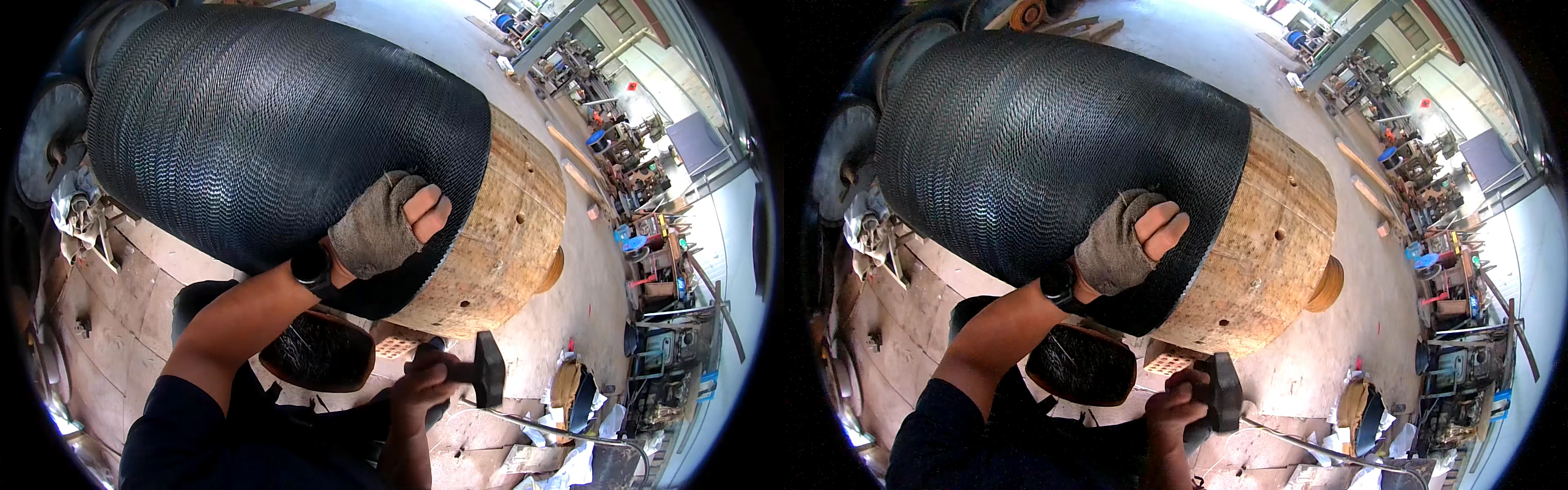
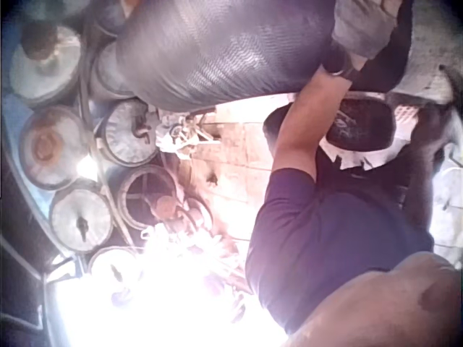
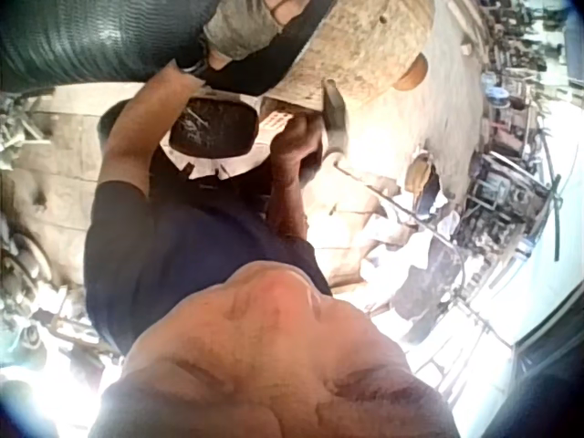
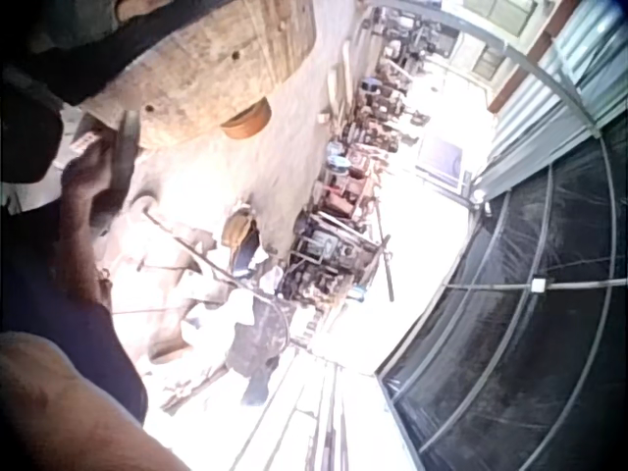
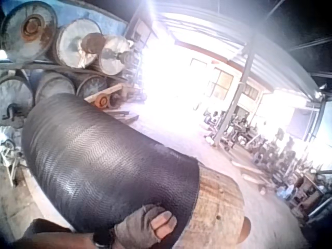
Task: The person hammers small pins or nails into the side of a large cylindrical wooden object wrapped in a textured black material. The person holds the pins in place by hand and strikes them with a hammer.
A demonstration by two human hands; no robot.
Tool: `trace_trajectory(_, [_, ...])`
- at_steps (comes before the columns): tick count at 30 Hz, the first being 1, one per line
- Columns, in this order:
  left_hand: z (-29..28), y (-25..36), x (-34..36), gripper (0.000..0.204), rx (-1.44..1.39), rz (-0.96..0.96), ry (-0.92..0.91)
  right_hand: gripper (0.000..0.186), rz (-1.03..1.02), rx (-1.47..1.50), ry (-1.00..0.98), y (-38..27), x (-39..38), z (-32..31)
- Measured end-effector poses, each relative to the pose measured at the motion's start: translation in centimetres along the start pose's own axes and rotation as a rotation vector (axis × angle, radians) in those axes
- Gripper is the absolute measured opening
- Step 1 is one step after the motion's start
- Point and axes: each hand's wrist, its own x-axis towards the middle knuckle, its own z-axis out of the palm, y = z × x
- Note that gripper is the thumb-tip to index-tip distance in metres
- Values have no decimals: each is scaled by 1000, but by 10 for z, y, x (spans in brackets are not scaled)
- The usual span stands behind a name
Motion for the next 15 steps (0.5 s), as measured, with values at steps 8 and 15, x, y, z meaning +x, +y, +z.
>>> trace_trajectory(8, [3,-3,4,40,41,1,-37,22,196,108,-45,6,-10,-3])
trace_trajectory(15, [-2,0,6,39,19,-30,-62,21,173,-159,-192,7,-2,-3])
